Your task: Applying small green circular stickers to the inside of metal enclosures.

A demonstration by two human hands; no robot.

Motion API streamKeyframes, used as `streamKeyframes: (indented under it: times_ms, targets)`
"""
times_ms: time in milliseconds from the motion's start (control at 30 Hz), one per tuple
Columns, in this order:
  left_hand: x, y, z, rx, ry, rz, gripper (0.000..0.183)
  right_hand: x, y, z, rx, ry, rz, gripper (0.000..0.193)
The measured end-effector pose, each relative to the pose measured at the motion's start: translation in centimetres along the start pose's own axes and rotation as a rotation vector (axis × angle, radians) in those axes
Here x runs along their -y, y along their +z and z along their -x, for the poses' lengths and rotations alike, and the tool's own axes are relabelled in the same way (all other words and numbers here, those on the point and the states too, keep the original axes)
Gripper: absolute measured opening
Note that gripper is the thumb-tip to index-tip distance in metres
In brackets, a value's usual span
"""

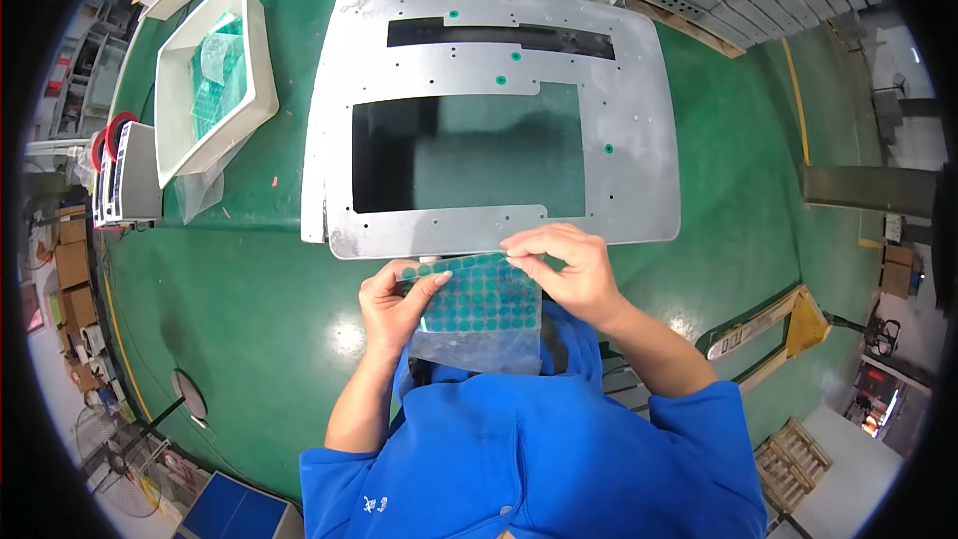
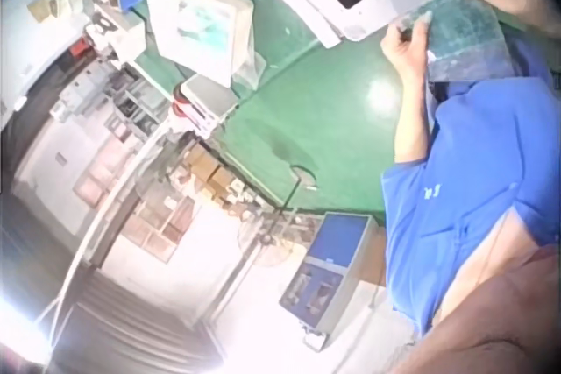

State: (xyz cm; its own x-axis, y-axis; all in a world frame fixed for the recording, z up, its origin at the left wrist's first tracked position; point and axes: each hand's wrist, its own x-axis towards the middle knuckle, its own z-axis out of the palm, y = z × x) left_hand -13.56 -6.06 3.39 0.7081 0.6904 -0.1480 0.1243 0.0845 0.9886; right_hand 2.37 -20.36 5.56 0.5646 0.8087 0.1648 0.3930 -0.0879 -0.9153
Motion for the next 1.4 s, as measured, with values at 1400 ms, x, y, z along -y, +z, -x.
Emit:
streamKeyframes:
  times_ms: [1400]
  targets:
    - [2.2,-2.7,0.5,0.005,-0.208,0.142,0.013,-3.3,1.4,-2.4,-0.023,0.402,0.321,0.011]
